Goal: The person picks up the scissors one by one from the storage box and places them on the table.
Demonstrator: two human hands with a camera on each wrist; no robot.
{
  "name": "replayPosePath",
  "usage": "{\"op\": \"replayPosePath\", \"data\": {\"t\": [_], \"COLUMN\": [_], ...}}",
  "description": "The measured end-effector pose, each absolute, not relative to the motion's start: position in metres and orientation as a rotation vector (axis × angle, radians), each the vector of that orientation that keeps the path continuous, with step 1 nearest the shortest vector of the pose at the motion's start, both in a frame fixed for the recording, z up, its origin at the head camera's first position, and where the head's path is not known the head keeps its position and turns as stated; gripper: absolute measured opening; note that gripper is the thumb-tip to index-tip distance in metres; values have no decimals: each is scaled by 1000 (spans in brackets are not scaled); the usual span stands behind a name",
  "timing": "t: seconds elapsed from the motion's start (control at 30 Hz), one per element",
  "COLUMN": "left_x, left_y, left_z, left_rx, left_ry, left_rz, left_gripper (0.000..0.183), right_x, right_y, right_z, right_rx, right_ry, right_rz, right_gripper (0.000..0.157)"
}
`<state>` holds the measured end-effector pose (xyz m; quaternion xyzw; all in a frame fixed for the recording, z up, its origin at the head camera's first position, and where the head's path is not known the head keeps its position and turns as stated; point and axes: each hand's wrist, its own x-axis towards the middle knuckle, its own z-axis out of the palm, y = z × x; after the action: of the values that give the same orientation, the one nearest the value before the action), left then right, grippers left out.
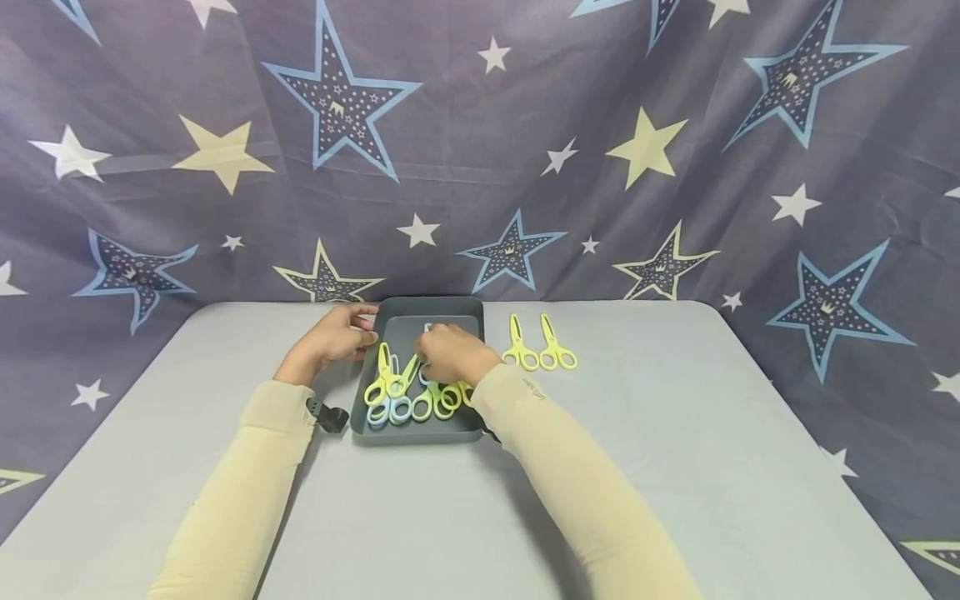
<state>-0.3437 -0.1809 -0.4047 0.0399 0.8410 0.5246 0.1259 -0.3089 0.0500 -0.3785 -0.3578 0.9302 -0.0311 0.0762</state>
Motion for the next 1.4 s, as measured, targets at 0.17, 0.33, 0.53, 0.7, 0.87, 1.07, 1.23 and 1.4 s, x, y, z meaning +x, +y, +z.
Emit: {"op": "replayPosePath", "data": {"t": [0.17, 0.33, 0.53, 0.7, 0.87, 1.07, 1.23, 1.4], "left_x": [-343, -343, -342, -341, -340, -341, -342, -342], "left_y": [-182, -181, -181, -180, -179, -179, -179, -180], "left_z": [-406, -407, -406, -405, -404, -402, -403, -403], "left_rx": [114, 123, 122, 103, 116, 124, 122, 109], "left_ry": [2459, 2466, 2467, 2464, 2465, 2463, 2468, 2468], "left_rz": [1521, 1525, 1515, 1519, 1512, 1511, 1498, 1501], "left_gripper": [63, 63, 63, 63, 63, 63, 63, 62], "right_x": [-308, -306, -306, -306, -306, -305, -304, -304], "right_y": [48, 47, 45, 44, 46, 47, 47, 50], "right_z": [-378, -379, -380, -382, -382, -382, -381, -381], "right_rx": [-1060, -1040, -1032, -1059, -1050, -1045, -1050, -1070], "right_ry": [2786, 2793, 2795, 2796, 2789, 2800, 2808, 2811], "right_rz": [-96, -101, -101, -89, -96, -101, -82, -85], "right_gripper": [21, 17, 9, 16, 20, 24, 24, 25]}}
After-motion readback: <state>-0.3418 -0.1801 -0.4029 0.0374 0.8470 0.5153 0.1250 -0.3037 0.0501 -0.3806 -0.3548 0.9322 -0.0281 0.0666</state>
